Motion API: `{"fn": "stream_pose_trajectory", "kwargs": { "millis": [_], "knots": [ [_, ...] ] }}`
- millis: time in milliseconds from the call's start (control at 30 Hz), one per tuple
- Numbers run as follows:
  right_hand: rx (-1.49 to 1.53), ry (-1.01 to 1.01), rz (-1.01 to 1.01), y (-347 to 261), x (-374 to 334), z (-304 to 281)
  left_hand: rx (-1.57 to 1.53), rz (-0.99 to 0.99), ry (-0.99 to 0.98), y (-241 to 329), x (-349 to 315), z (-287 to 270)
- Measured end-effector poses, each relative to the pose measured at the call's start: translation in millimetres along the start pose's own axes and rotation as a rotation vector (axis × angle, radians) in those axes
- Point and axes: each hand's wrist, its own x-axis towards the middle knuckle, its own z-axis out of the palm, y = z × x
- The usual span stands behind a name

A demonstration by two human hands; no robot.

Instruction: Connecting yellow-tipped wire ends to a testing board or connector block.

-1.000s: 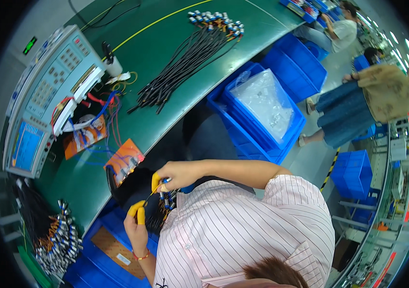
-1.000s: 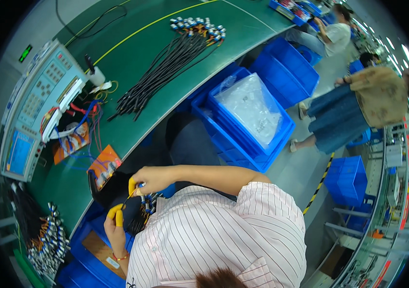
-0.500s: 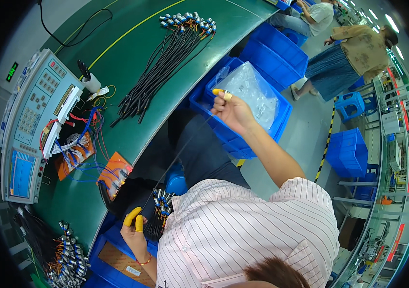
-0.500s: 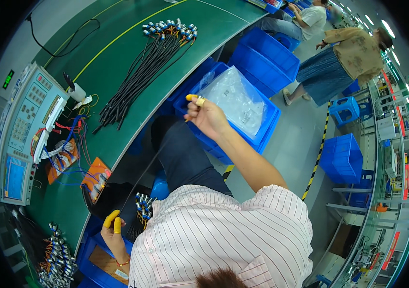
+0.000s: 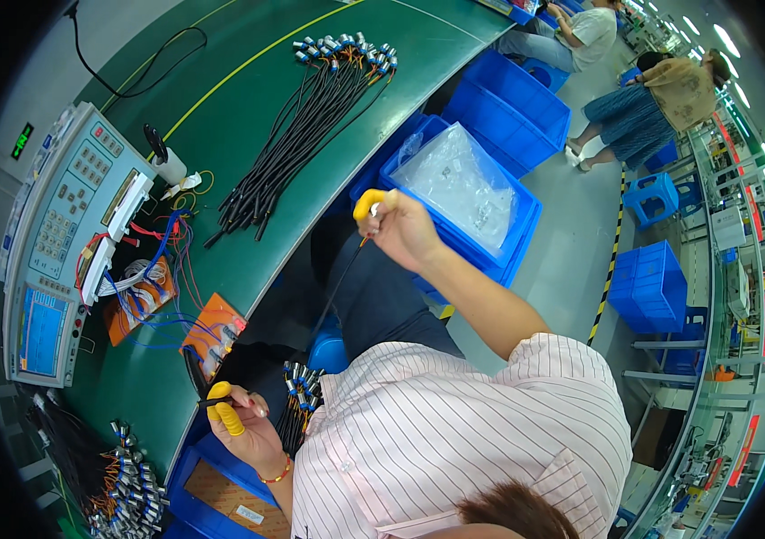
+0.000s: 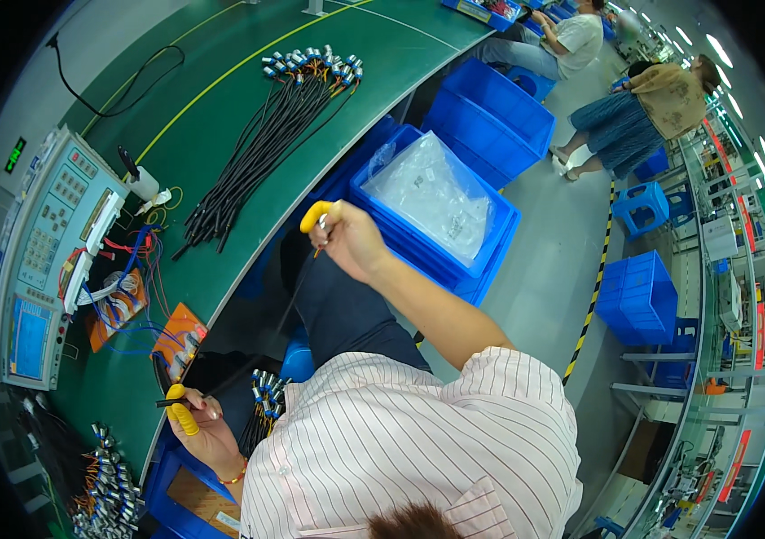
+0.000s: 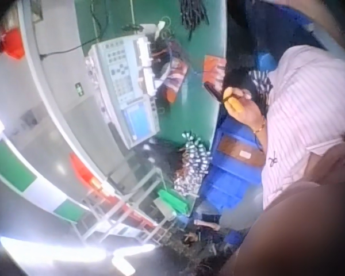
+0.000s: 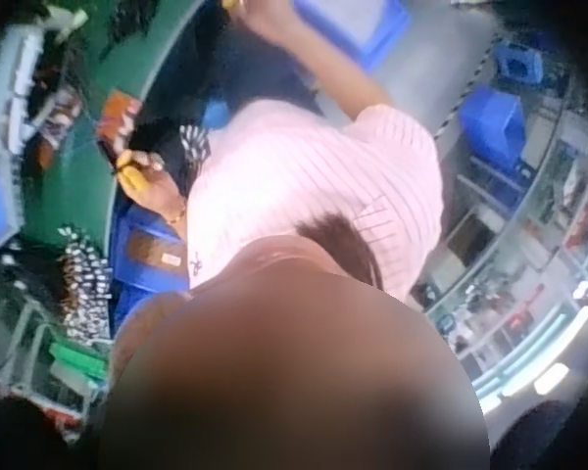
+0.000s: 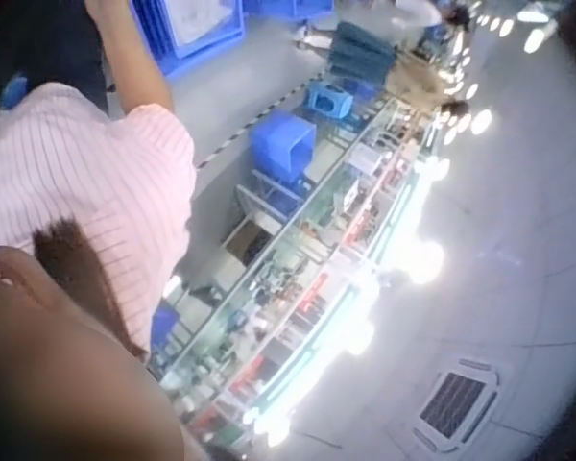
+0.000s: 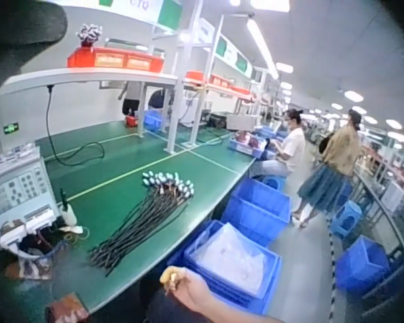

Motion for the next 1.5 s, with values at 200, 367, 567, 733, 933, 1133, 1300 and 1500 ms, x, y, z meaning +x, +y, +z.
{"fn": "stream_pose_trajectory", "kwargs": {
  "millis": [200, 367, 567, 733, 933, 1133, 1300, 1500],
  "knots": [
    [-0.159, -0.185, 0.013, 24.3, 1.3, 40.8, -0.079, -0.107, 0.025, -5.4, -2.9, 16.2],
    [-0.217, -0.225, -0.045, 37.6, 6.5, 53.5, 0.019, -0.129, 0.043, -15.2, -5.8, 12.9],
    [-0.34, -0.264, -0.097, 39.4, 12.8, 40.0, -0.012, -0.153, 0.09, -20.6, -4.7, 21.7],
    [-0.297, -0.16, -0.116, 35.8, 10.7, 23.3, 0.018, -0.167, 0.132, -27.0, -3.7, 25.3],
    [-0.281, -0.078, -0.158, 17.5, 7.8, 7.9, 0.054, -0.189, 0.221, -33.5, -6.7, 26.4],
    [-0.179, -0.035, -0.146, 31.4, 32.0, -7.8, 0.071, -0.188, 0.248, -28.4, 2.2, 25.3],
    [-0.188, -0.059, -0.182, 23.3, 32.1, -19.2, 0.03, -0.331, 0.282, -18.3, 8.7, 24.4],
    [-0.302, -0.019, -0.171, 17.4, 30.1, -26.1, -0.063, -0.308, 0.261, -16.0, 7.6, 13.7]
  ]
}}
